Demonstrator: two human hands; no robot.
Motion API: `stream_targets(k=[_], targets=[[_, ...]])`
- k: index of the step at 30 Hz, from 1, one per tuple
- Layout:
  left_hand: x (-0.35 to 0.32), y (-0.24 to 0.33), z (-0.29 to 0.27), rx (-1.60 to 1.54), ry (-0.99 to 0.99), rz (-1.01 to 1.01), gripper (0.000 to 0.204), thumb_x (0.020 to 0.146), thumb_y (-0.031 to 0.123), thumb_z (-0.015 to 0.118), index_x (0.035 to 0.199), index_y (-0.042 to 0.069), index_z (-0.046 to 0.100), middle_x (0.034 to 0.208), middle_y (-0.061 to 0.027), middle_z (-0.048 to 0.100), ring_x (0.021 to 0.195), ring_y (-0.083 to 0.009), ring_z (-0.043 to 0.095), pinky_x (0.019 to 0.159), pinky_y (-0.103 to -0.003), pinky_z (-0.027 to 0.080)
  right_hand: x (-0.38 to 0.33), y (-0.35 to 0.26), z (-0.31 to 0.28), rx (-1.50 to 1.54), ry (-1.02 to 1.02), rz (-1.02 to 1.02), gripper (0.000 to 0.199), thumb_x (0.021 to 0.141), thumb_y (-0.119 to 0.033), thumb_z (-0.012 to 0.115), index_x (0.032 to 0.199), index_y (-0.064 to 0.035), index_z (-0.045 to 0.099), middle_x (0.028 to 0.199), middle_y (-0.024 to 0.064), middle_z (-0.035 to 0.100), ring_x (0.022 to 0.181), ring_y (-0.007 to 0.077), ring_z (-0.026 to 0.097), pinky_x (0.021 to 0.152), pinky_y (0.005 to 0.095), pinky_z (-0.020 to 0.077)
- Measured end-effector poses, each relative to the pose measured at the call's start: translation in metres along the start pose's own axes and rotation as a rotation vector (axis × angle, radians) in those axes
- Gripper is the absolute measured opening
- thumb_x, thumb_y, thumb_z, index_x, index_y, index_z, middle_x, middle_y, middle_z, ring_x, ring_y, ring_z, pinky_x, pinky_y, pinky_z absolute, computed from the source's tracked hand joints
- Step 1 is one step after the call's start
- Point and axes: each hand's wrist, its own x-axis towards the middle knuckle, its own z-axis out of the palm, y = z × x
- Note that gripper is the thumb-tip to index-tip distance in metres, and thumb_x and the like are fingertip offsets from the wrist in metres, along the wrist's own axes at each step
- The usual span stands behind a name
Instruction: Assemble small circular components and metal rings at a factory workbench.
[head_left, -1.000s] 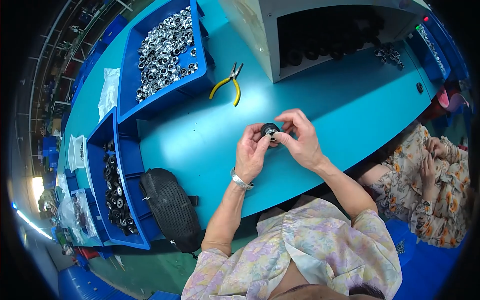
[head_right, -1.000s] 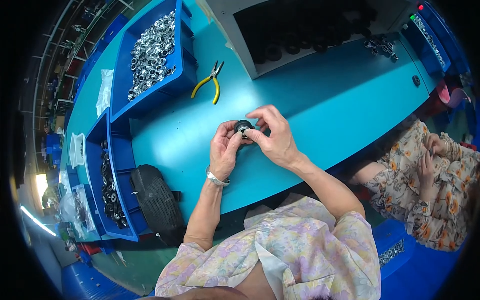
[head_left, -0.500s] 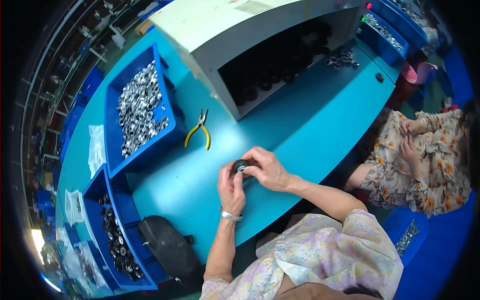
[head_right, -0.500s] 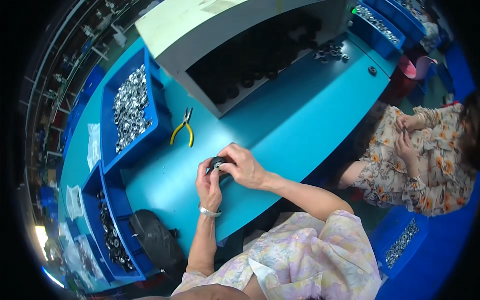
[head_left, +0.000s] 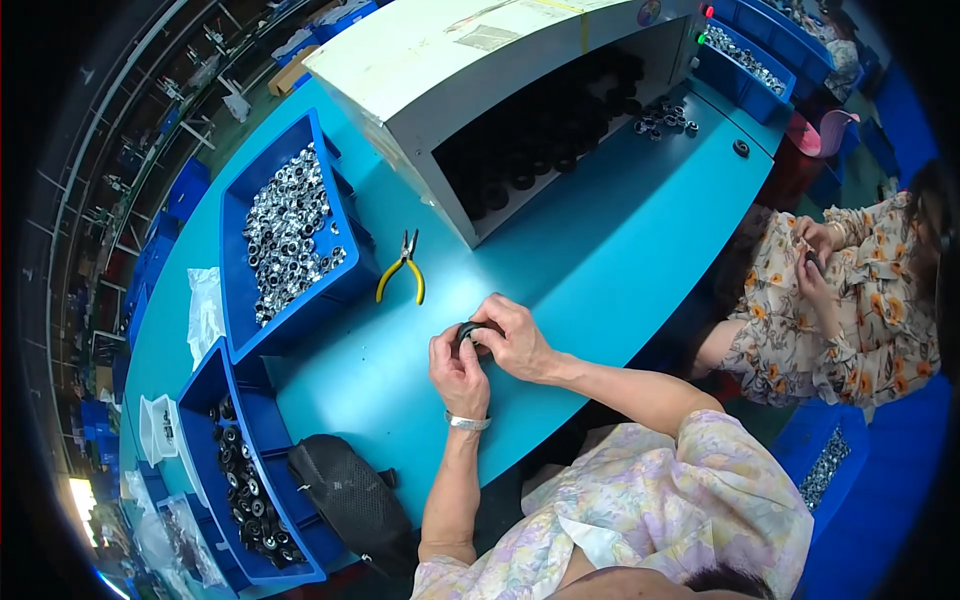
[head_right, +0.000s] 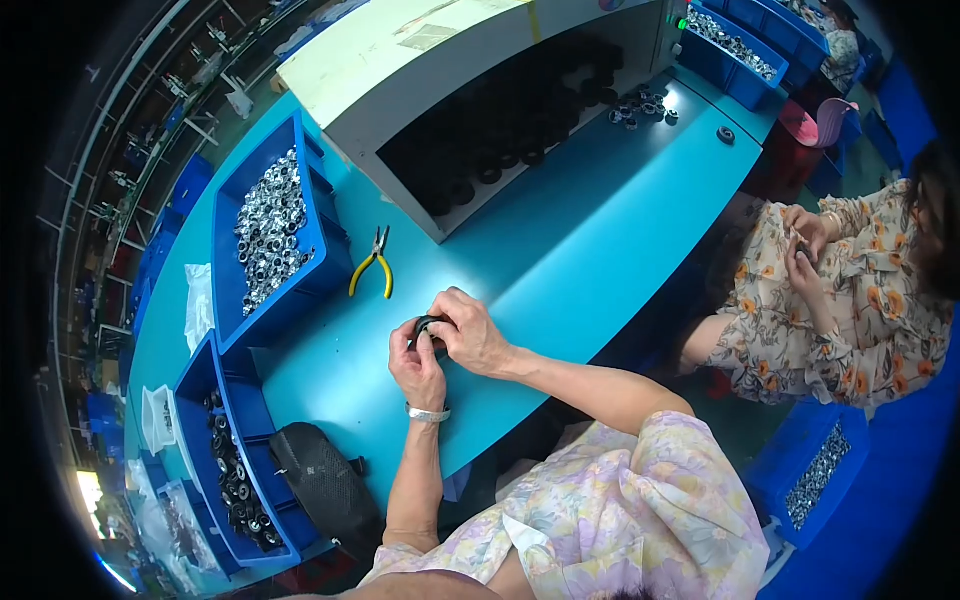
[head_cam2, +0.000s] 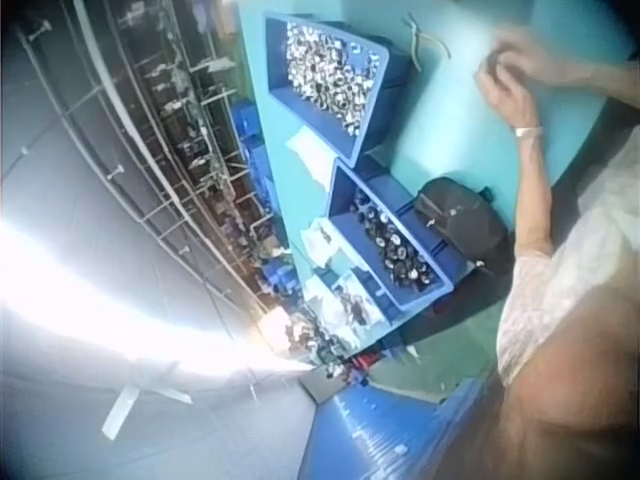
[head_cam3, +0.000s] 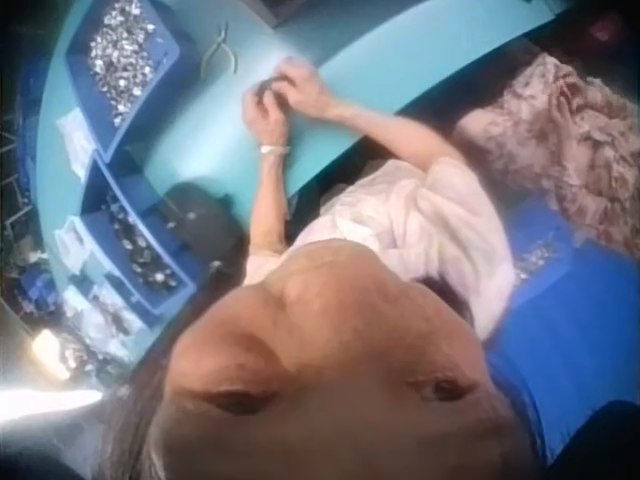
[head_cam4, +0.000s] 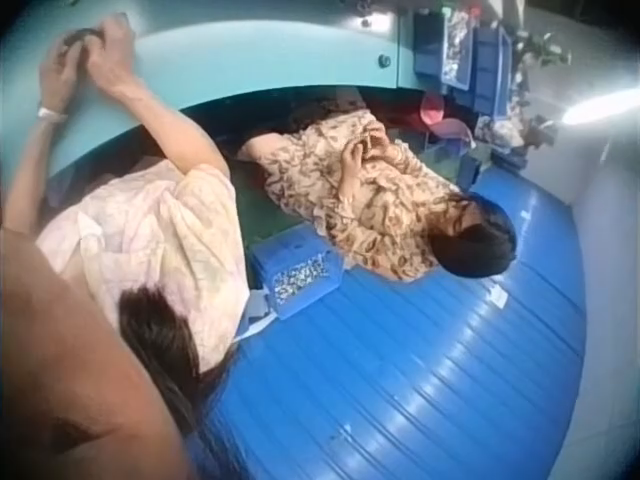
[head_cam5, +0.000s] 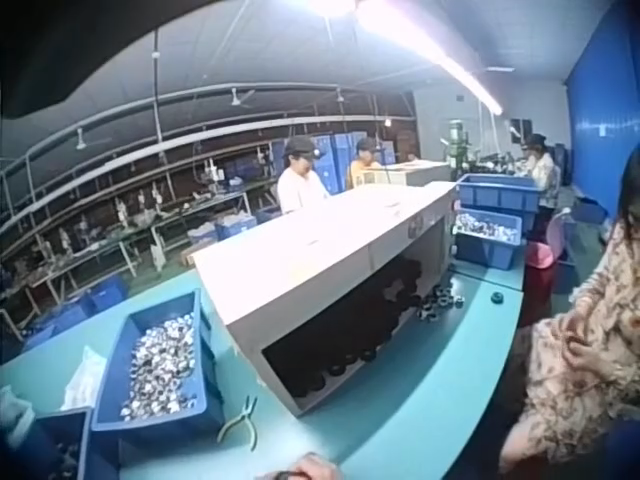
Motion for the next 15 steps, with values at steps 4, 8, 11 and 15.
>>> stream_targets(k=[4, 8, 11, 15], targets=[[0.003, -0.001, 0.0, 0.192, 0.044, 0.108, 0.017, 0.092, 0.003, 0.052, 0.107, -0.004, 0.057, 0.094, -0.0095, 0.056, 0.078, -0.0167, 0.061, 0.067, -0.028, 0.053, 0.0, -0.001, 0.008, -0.102, 0.074, -0.082, 0.007, 0.081, -0.002, 0.058, 0.085, 0.0019, 0.055, 0.081, 0.0139, 0.056, 0.073, 0.028, 0.056, 0.065, 0.0353, 0.0477], [0.004, 0.0, -0.004, -0.162, 0.08, -0.105, 0.02, 0.096, 0.005, 0.05, 0.113, -0.005, 0.05, 0.105, -0.0109, 0.059, 0.088, -0.0136, 0.06, 0.071, -0.026, 0.053, 0.0, -0.001, 0.01, -0.03, 0.018, -0.115, 0.019, 0.082, -0.005, 0.059, 0.1, 0.0002, 0.059, 0.091, 0.0127, 0.059, 0.079, 0.0256, 0.059, 0.071, 0.0337, 0.0491], [0.002, 0.009, -0.002, -0.33, 0.042, -0.222, 0.022, 0.096, 0.006, 0.05, 0.116, -0.004, 0.048, 0.106, -0.0103, 0.058, 0.092, -0.0162, 0.061, 0.08, -0.03, 0.056, -0.003, -0.004, 0.002, -0.001, -0.056, -0.065, 0.03, 0.082, -0.006, 0.06, 0.112, -0.003, 0.06, 0.095, 0.0108, 0.059, 0.082, 0.0211, 0.059, 0.074, 0.0326, 0.0505], [0.008, 0.016, -0.008, -0.264, -0.037, -0.112, 0.022, 0.095, 0.004, 0.051, 0.115, -0.005, 0.048, 0.102, -0.01, 0.058, 0.086, -0.0159, 0.062, 0.075, -0.029, 0.057, -0.009, -0.009, -0.009, 0.03, -0.051, -0.059, 0.028, 0.084, -0.004, 0.058, 0.112, -0.0021, 0.058, 0.094, 0.0111, 0.059, 0.084, 0.0193, 0.061, 0.074, 0.0315, 0.0512]])
